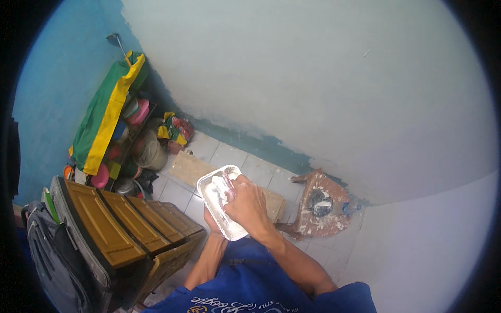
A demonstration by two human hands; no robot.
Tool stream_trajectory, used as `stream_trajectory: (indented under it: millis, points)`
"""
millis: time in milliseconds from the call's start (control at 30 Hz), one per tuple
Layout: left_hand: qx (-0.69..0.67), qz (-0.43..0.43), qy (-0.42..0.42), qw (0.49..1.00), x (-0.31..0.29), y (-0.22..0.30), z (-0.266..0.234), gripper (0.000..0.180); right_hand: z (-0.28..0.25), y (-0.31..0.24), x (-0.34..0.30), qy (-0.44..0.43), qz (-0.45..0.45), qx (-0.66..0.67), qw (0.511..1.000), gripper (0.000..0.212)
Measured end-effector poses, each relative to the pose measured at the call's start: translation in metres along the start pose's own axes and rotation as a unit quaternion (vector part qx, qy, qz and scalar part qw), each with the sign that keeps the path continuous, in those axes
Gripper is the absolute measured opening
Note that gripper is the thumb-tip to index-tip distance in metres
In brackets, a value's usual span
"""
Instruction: The person holds a white container with a white paste and uses a pink putty knife to mix the contents. They briefly pick up a water bottle and pour water into the container, then continue mixing the paste.
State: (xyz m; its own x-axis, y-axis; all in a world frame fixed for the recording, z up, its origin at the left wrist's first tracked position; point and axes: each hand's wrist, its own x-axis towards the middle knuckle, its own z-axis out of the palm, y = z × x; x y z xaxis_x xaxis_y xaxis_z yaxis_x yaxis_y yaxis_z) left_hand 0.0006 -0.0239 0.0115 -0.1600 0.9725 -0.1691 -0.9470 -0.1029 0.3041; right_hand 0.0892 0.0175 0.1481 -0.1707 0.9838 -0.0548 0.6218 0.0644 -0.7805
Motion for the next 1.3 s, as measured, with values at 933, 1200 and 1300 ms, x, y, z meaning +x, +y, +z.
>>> stream_trajectory:
  millis: [933, 1200, 1300]
  points:
    - [-0.021, -0.008, 0.018, 1.000, 0.000, 0.001, -0.014, 0.060, 0.009, 0.003, -0.015, 0.076, -0.090, -0.183, 0.976, 0.033]
    - [-0.007, -0.012, -0.002, 1.000, 0.002, 0.013, -0.019, 0.060, 0.004, 0.005, -0.015, 0.024, -0.070, -0.097, 0.992, 0.024]
    - [-0.014, -0.019, -0.023, 0.999, 0.005, 0.014, -0.014, 0.061, -0.003, 0.002, -0.010, -0.009, -0.066, -0.079, 0.995, 0.024]
